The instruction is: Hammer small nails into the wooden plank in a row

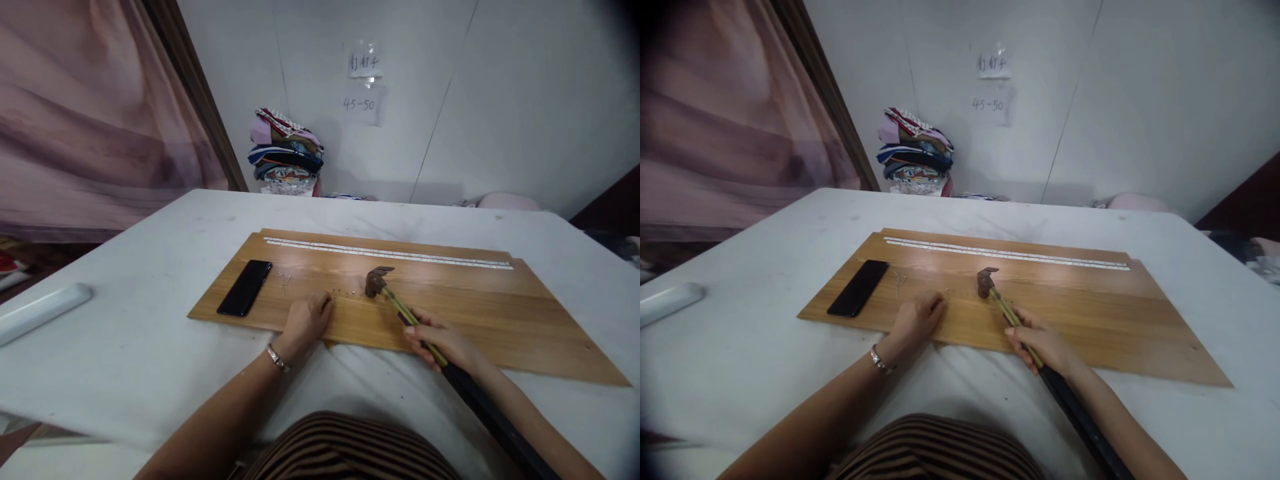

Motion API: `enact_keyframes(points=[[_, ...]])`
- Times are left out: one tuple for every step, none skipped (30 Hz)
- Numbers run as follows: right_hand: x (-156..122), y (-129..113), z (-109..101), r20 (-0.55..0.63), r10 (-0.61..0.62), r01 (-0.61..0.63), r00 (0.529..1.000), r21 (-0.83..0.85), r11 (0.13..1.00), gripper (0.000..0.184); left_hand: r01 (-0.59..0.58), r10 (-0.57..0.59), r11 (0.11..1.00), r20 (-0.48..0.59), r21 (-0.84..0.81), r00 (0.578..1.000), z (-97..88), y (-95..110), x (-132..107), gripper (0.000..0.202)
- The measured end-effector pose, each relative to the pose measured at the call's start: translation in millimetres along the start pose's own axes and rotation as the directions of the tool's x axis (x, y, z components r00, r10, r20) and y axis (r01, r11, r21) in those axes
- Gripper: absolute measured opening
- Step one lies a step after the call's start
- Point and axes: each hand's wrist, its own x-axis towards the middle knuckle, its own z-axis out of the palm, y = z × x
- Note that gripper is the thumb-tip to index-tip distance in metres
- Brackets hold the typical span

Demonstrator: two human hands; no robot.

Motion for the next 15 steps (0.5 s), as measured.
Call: enact_keyframes(points=[[0.5,-0.1,0.8,0.009,-0.001,0.001,1.000,-0.002,1.000,0.039,0.001,-0.001,1.000,0.001,0.002,1.000,-0.2,0.1,-0.1,0.021],[1.0,0.0,1.3,0.015,-0.004,0.004,1.000,-0.005,1.000,0.039,0.003,-0.003,1.000,0.004,0.004,1.000,-0.5,0.3,-0.1,0.021],[1.2,0.2,1.6,0.018,-0.005,0.005,1.000,-0.006,1.000,0.039,0.006,-0.006,1.000,0.008,0.005,1.000,-1.0,0.7,-0.1,0.021],[1.2,0.5,1.7,0.018,-0.006,0.006,1.000,-0.004,1.000,0.040,0.011,-0.011,1.000,0.012,0.005,1.000,-1.5,1.1,-0.1,0.020],[0.9,0.8,1.6,0.015,-0.005,0.005,1.000,0.000,1.000,0.042,0.015,-0.015,1.000,0.016,0.005,1.000,-2.1,1.6,0.0,0.020],[0.4,0.9,1.4,0.010,-0.004,0.004,1.000,0.004,1.000,0.046,0.019,-0.019,1.000,0.017,0.003,1.000,-2.7,2.1,0.0,0.020],[-0.2,0.8,1.2,0.005,-0.003,0.003,1.000,0.009,1.000,0.049,0.019,-0.019,1.000,0.018,-0.002,1.000,-3.2,2.5,0.1,0.020],[-1.0,0.3,1.1,-0.003,-0.003,0.003,1.000,0.014,1.000,0.052,0.019,-0.019,1.000,0.017,-0.007,1.000,-3.6,2.8,0.1,0.020],[-1.9,-0.5,1.0,-0.009,-0.003,0.003,1.000,0.017,1.000,0.053,0.020,-0.020,1.000,0.016,-0.011,1.000,-4.0,3.0,0.1,0.020],[-2.6,-1.5,1.0,-0.013,-0.003,0.003,1.000,0.017,1.000,0.054,0.021,-0.021,1.000,0.017,-0.012,1.000,-4.2,3.2,0.1,0.020],[-3.1,-2.5,1.1,-0.015,0.000,0.000,1.000,0.015,1.000,0.053,0.023,-0.023,1.000,0.019,-0.009,1.000,-4.4,3.2,0.1,0.020],[-3.4,-3.4,1.1,-0.018,0.004,-0.004,1.000,0.013,1.000,0.053,0.024,-0.023,1.000,0.022,-0.004,0.999,-4.5,3.2,0.1,0.021],[-3.3,-4.0,1.2,-0.018,0.008,-0.007,1.000,0.009,1.000,0.053,0.023,-0.023,1.000,0.024,0.002,0.999,-4.5,3.1,0.2,0.021],[-2.9,-4.1,1.2,-0.017,0.010,-0.010,1.000,0.003,1.000,0.053,0.022,-0.022,1.000,0.025,0.007,0.999,-4.4,3.1,0.4,0.022],[-2.2,-3.8,1.0,-0.016,0.010,-0.010,1.000,-0.003,1.000,0.053,0.020,-0.020,1.000,0.027,0.009,0.999,-4.3,3.1,0.5,0.022]])
